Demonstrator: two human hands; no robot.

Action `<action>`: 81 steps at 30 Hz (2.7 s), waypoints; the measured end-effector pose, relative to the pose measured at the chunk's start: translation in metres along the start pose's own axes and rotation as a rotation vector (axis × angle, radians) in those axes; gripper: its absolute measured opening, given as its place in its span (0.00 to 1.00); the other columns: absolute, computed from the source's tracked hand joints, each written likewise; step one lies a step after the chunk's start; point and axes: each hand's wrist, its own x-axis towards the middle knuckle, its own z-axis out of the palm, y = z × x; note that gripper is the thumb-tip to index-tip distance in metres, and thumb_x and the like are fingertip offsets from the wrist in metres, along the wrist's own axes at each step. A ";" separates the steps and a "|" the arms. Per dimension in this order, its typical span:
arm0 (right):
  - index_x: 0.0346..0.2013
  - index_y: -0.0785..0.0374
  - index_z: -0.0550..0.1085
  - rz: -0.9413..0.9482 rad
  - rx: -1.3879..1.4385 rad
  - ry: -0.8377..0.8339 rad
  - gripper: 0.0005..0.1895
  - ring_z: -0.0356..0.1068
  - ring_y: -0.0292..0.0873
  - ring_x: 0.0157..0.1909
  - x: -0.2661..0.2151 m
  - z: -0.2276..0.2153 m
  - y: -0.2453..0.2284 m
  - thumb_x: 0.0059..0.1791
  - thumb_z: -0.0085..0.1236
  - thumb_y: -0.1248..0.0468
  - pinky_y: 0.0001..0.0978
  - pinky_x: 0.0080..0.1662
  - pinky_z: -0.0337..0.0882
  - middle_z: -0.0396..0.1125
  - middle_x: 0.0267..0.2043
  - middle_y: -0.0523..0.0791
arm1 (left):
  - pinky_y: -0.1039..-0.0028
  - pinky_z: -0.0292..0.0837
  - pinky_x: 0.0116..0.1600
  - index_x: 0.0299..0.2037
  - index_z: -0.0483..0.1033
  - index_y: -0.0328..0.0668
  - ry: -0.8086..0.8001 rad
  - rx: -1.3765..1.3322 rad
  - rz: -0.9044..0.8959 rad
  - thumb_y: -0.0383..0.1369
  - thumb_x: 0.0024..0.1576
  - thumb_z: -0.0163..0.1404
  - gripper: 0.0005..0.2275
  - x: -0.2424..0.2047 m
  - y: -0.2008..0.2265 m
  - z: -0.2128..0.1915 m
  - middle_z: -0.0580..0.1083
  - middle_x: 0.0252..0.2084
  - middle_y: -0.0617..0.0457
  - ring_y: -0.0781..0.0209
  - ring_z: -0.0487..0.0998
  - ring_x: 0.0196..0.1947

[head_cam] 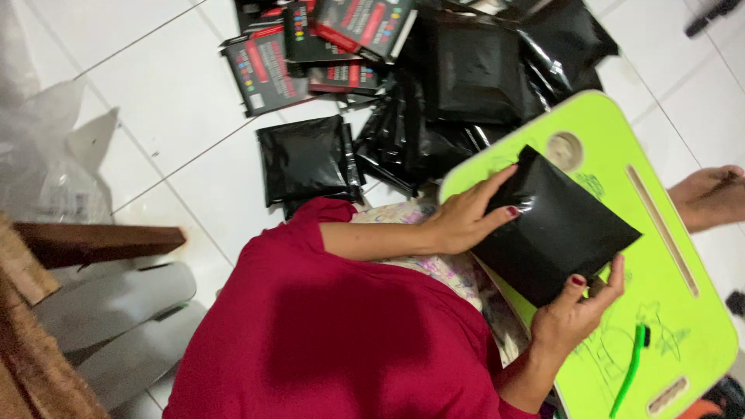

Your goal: The person sits on the floor and packs a red polishing pad into a black box labeled 'FIXTOP'. They then place the box into a black plastic shipping bag, seal it, and set it aside. The person repeats this process with a green polishing pad.

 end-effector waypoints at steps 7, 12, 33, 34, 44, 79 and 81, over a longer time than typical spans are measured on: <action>0.79 0.58 0.45 -0.093 0.352 -0.379 0.48 0.45 0.70 0.76 0.026 0.114 -0.074 0.55 0.51 0.39 0.67 0.70 0.51 0.44 0.78 0.63 | 0.50 0.46 0.78 0.75 0.46 0.34 0.298 -0.018 0.002 0.48 0.69 0.38 0.31 -0.057 -0.029 -0.161 0.51 0.76 0.29 0.34 0.52 0.76; 0.78 0.66 0.43 -0.285 0.445 -0.783 0.50 0.40 0.74 0.77 0.047 0.185 -0.170 0.50 0.65 0.65 0.66 0.73 0.41 0.41 0.78 0.67 | 0.43 0.52 0.74 0.75 0.47 0.36 0.554 0.178 -0.180 0.46 0.70 0.39 0.29 -0.097 -0.034 -0.259 0.55 0.73 0.26 0.24 0.57 0.71; 0.77 0.47 0.48 0.210 0.017 -1.387 0.48 0.60 0.70 0.68 -0.010 0.331 -0.083 0.48 0.61 0.46 0.65 0.65 0.58 0.62 0.64 0.64 | 0.50 0.61 0.68 0.75 0.47 0.35 0.228 -0.068 -0.967 0.55 0.60 0.45 0.40 -0.155 -0.140 -0.298 0.62 0.69 0.30 0.34 0.63 0.69; 0.77 0.47 0.48 0.214 0.020 -1.379 0.48 0.60 0.70 0.68 -0.008 0.323 -0.083 0.48 0.61 0.46 0.65 0.65 0.58 0.62 0.64 0.64 | 0.50 0.61 0.68 0.75 0.47 0.35 0.221 -0.063 -0.964 0.55 0.60 0.45 0.40 -0.154 -0.148 -0.295 0.62 0.69 0.30 0.34 0.63 0.69; 0.79 0.51 0.36 0.133 -0.071 -1.449 0.52 0.56 0.70 0.71 -0.006 0.297 -0.077 0.48 0.55 0.53 0.64 0.69 0.56 0.52 0.72 0.65 | 0.39 0.64 0.63 0.75 0.36 0.30 -0.076 0.570 -0.990 0.49 0.55 0.52 0.47 -0.136 -0.091 -0.279 0.55 0.71 0.24 0.25 0.66 0.64; 0.76 0.49 0.38 -0.056 0.133 -1.016 0.49 0.73 0.48 0.55 0.133 0.366 -0.113 0.49 0.58 0.58 0.42 0.52 0.70 0.57 0.71 0.57 | 0.61 0.68 0.65 0.76 0.32 0.49 1.387 -0.196 -0.579 0.26 0.44 0.65 0.55 0.185 -0.270 -0.285 0.68 0.66 0.36 0.42 0.77 0.60; 0.77 0.51 0.38 -0.051 0.319 -0.942 0.48 0.66 0.60 0.65 0.133 0.364 -0.102 0.51 0.57 0.59 0.43 0.56 0.72 0.48 0.73 0.66 | 0.66 0.68 0.67 0.77 0.34 0.52 1.343 -0.563 -0.159 0.14 0.44 0.59 0.54 0.171 -0.277 -0.284 0.63 0.70 0.36 0.51 0.74 0.61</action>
